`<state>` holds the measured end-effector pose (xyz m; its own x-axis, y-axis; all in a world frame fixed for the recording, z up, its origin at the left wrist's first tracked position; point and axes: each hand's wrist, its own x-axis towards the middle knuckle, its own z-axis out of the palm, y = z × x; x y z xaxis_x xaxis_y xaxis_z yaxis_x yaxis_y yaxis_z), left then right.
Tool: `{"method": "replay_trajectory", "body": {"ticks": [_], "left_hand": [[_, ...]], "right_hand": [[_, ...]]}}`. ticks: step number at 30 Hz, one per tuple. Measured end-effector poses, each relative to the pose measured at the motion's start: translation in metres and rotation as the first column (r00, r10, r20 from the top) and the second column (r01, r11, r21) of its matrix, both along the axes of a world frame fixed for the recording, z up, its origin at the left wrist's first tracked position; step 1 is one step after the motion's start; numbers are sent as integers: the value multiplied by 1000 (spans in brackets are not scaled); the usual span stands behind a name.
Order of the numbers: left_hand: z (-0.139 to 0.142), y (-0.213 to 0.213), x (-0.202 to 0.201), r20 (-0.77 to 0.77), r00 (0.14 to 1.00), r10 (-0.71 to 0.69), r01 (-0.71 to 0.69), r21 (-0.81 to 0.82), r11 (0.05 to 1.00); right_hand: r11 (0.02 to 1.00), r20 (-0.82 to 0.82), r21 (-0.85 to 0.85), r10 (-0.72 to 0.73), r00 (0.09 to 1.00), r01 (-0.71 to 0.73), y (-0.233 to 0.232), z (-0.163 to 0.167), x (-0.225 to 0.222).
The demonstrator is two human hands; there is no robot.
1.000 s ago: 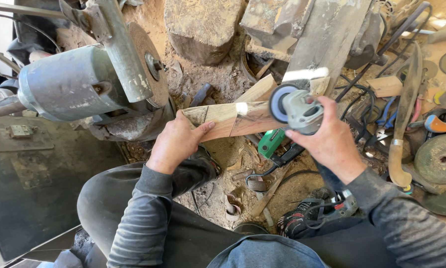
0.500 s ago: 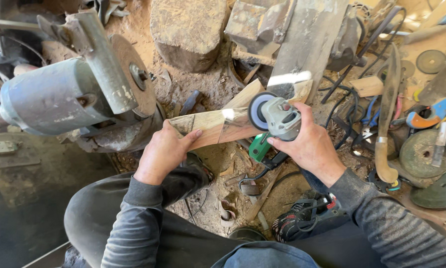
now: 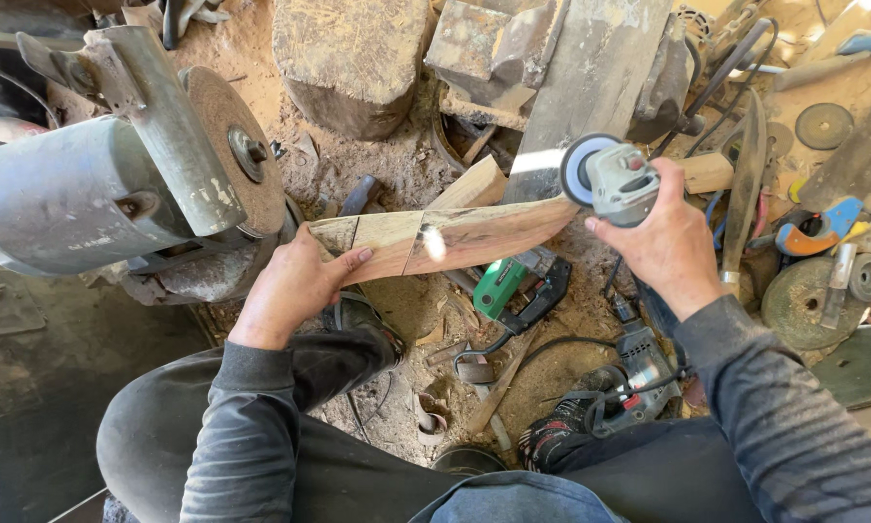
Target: The person smooths a curved wooden piece with a handheld sander, then drills two holes into it. They insert a metal wire through the holes and bend it to join the piece to another wooden component.
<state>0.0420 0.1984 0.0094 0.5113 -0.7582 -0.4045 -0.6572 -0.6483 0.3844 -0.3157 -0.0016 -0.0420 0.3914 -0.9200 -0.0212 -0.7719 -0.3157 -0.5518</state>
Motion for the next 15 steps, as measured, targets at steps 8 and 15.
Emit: {"method": "replay_trajectory", "body": {"ticks": [8,15], "left_hand": [[6,-2,-2,-63,996,60,-59,20,998],[11,4,-5,-83,995,59,-59,0,998]], "right_hand": [[998,83,-62,-19,996,25,-21,-8,3],[1000,57,3,-23,998,22,17,-7,3]]}}
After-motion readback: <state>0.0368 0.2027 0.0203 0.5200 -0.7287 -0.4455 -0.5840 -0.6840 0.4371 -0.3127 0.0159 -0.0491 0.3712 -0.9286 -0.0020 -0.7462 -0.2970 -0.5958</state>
